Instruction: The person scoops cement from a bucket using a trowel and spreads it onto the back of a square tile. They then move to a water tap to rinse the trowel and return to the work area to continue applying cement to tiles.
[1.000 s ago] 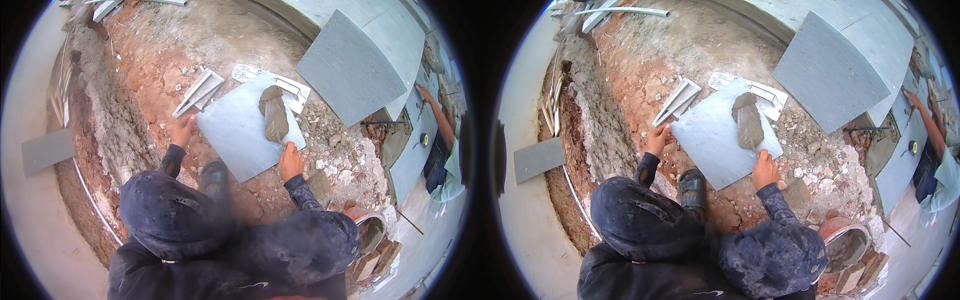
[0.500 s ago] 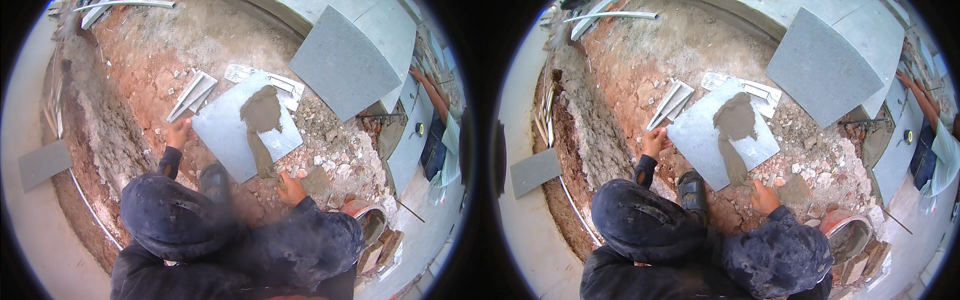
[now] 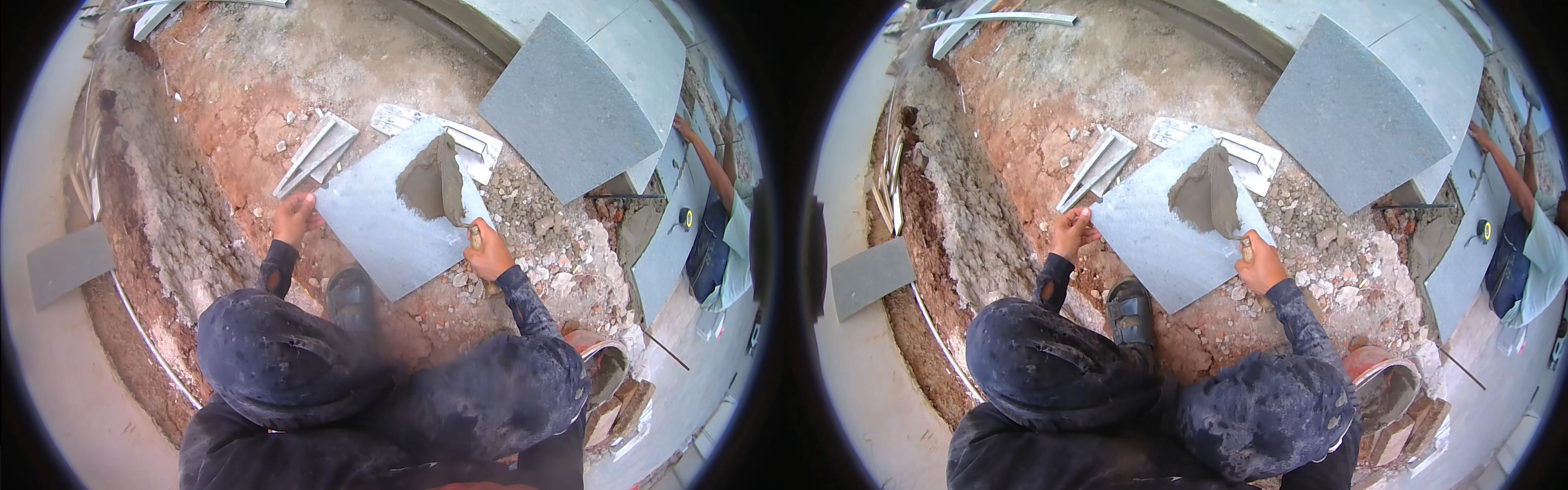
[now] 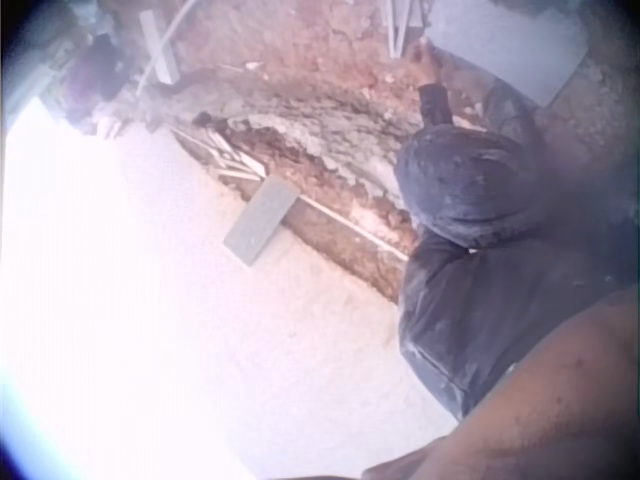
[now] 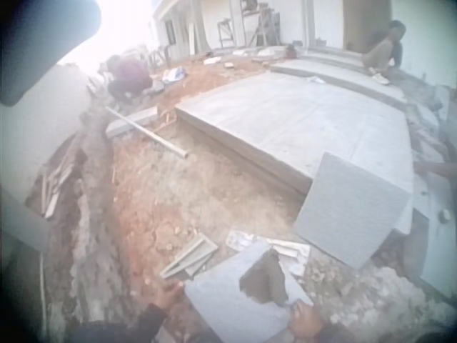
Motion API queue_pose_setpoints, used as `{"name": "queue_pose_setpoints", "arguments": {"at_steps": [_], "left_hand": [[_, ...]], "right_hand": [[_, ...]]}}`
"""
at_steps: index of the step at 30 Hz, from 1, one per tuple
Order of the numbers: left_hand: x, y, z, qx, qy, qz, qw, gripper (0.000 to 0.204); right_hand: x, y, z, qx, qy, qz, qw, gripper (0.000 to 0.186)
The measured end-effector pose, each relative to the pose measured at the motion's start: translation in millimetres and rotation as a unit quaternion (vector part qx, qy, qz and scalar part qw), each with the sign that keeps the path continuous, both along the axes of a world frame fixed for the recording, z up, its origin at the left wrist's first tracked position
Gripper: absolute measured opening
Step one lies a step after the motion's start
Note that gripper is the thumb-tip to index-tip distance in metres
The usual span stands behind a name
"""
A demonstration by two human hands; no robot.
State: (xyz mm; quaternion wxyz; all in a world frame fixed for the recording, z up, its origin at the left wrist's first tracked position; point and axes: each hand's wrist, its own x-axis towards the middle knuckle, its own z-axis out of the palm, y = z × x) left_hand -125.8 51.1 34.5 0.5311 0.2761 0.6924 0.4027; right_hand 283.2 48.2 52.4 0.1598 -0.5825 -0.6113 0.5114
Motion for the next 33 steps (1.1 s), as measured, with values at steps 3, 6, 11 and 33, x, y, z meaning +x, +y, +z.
{"name": "queue_pose_setpoints", "arguments": {"at_steps": [3, 6, 11, 33], "left_hand": [[1.4, 2.3, 3.0, 0.004, -0.009, 0.005, 1.000, 0.023], [2.5, 2.7, 6.2, 0.001, -0.006, 0.002, 1.000, 0.022], [-1.7, 2.4, 2.6, -0.007, -0.003, -0.002, 1.000, 0.026], [-2.1, 0.1, -2.9, -0.001, -0.025, 0.007, 1.000, 0.027]], "right_hand": [[-2.1, 9.0, 7.2, 0.035, -0.018, 0.036, 0.999, 0.031], [-5.5, 16.0, 15.3, 0.044, -0.048, 0.072, 0.995, 0.034], [-18.2, 23.6, 24.6, 0.042, -0.089, 0.121, 0.988, 0.040], [-51.2, -21.4, 16.7, 0.145, -0.247, 0.325, 0.901, 0.031]]}}
